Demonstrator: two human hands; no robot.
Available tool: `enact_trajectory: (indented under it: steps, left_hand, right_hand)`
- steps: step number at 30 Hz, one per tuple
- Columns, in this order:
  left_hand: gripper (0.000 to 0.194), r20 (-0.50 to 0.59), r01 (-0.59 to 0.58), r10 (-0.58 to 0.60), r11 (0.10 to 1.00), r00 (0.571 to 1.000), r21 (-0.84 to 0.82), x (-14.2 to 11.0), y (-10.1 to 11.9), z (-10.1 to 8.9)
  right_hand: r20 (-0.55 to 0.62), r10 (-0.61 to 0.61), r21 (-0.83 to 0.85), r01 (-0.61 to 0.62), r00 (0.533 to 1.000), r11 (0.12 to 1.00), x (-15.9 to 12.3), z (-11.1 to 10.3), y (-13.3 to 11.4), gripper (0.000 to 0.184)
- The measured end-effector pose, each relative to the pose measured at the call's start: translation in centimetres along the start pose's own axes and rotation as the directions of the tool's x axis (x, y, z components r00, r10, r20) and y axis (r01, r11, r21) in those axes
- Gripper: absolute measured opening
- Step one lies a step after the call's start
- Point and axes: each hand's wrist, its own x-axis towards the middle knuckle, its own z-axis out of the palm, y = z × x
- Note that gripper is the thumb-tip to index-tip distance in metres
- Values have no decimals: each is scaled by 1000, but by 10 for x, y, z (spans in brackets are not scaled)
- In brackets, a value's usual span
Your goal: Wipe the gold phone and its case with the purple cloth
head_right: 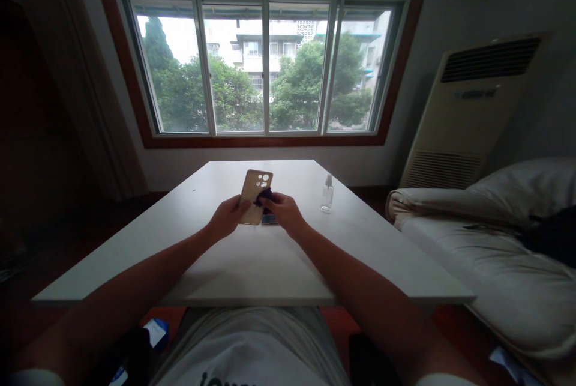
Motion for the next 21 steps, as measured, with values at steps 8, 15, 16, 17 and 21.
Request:
enact_trajectory:
  steps: [8, 15, 16, 17, 21]
  left_hand:
    - [49, 146, 11, -8, 1000, 989, -21, -4, -3, 5]
    - [49, 209, 29, -32, 999, 977, 18, -12, 1, 10]
    - [48, 209, 33, -39, 999, 977, 29, -12, 0, 10]
    - [46, 203, 38, -44, 999, 978, 34, -13, 0, 10]
    - [39, 165, 29, -32, 999, 986, 22, -12, -2, 8]
  right_hand:
    - [-241, -194, -34, 192, 951, 981, 5, -10, -19, 43]
    - [-188, -236, -110, 219, 953, 970, 1, -9, -21, 40]
    - [-167, -236, -137, 214, 957, 967, 0, -8, -20, 40]
    - [-144, -238, -163, 214, 960, 963, 0, -7, -19, 39]
    - [-67, -238, -215, 219, 969, 952, -2, -5, -16, 38]
